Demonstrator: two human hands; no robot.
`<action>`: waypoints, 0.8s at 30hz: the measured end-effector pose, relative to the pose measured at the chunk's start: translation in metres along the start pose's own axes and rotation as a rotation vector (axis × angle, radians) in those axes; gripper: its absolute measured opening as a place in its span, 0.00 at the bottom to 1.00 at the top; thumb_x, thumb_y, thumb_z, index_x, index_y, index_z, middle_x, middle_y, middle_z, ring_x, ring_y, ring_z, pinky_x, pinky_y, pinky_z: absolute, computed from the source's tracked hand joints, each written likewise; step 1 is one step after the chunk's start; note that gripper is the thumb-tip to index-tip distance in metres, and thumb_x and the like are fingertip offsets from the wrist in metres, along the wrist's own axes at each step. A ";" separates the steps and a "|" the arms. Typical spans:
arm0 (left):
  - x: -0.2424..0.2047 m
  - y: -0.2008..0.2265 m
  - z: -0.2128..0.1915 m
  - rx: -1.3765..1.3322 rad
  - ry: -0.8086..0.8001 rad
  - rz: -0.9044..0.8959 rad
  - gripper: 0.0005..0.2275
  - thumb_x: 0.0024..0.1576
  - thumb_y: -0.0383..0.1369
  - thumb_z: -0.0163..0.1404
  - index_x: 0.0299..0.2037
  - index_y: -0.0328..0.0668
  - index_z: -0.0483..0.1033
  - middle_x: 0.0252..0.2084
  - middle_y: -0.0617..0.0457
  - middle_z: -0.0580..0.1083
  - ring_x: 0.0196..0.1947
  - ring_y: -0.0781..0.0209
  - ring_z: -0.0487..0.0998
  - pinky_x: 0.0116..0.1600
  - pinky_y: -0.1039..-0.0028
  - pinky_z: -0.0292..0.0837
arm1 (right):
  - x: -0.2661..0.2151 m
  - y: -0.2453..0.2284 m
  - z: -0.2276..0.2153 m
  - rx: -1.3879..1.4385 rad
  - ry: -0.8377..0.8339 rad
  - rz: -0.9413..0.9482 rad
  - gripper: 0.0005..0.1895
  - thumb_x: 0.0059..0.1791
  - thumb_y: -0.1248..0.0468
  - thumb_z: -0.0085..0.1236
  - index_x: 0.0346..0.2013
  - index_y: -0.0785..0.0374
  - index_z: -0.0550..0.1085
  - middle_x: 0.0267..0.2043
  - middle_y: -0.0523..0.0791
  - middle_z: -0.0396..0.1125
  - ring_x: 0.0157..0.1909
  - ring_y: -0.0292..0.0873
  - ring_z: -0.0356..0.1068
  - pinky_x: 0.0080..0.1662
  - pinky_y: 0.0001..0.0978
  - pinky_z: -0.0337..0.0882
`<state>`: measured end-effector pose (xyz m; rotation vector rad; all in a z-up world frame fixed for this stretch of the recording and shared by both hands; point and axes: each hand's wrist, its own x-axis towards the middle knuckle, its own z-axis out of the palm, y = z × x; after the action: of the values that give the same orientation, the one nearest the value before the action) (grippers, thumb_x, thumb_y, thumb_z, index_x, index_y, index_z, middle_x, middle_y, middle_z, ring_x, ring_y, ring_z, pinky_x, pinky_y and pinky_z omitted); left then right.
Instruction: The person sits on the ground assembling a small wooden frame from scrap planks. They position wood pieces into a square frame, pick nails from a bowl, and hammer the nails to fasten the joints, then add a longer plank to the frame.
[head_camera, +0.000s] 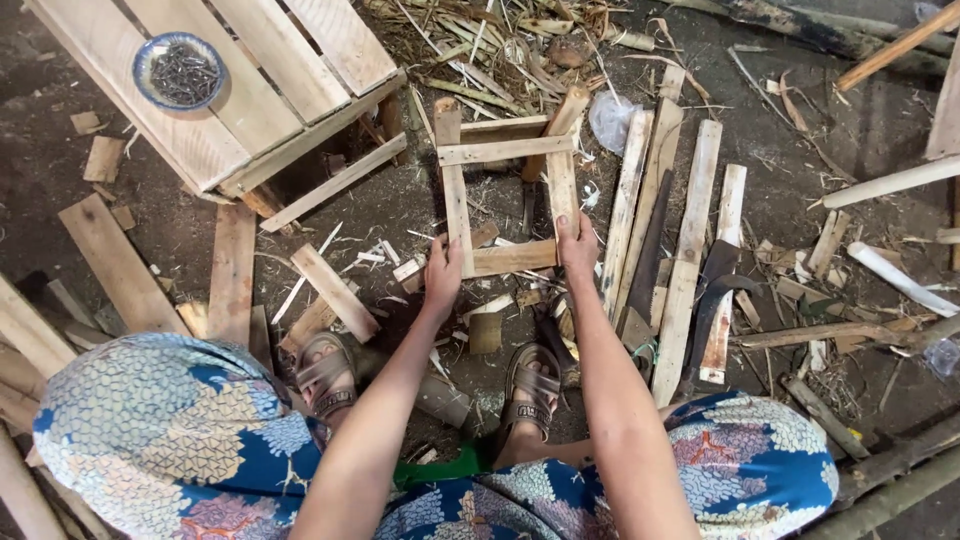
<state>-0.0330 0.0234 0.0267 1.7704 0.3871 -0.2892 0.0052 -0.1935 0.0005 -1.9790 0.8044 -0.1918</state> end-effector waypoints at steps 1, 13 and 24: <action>-0.005 -0.004 -0.001 0.002 0.001 0.003 0.23 0.59 0.51 0.34 0.58 0.46 0.58 0.54 0.32 0.68 0.56 0.33 0.65 0.59 0.46 0.59 | -0.002 -0.004 0.000 0.003 0.000 -0.001 0.24 0.42 0.37 0.54 0.51 0.34 0.70 0.45 0.53 0.69 0.51 0.57 0.67 0.54 0.43 0.64; -0.056 -0.016 -0.022 -0.190 0.074 0.020 0.21 0.60 0.42 0.38 0.58 0.35 0.65 0.57 0.33 0.65 0.60 0.36 0.60 0.64 0.48 0.55 | 0.035 0.131 -0.025 0.918 -0.064 0.530 0.20 0.47 0.39 0.39 0.47 0.43 0.61 0.54 0.42 0.62 0.53 0.46 0.66 0.57 0.51 0.56; -0.020 -0.061 0.007 -0.168 0.161 0.055 0.18 0.55 0.37 0.50 0.56 0.54 0.70 0.39 0.43 0.77 0.33 0.56 0.79 0.38 0.68 0.76 | -0.030 0.199 0.041 0.795 -0.013 0.712 0.09 0.45 0.54 0.51 0.38 0.47 0.66 0.34 0.37 0.70 0.40 0.44 0.69 0.45 0.46 0.65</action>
<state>-0.0762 0.0273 -0.0206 1.6406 0.4630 -0.0725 -0.0912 -0.2105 -0.1805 -0.8861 1.1507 -0.0551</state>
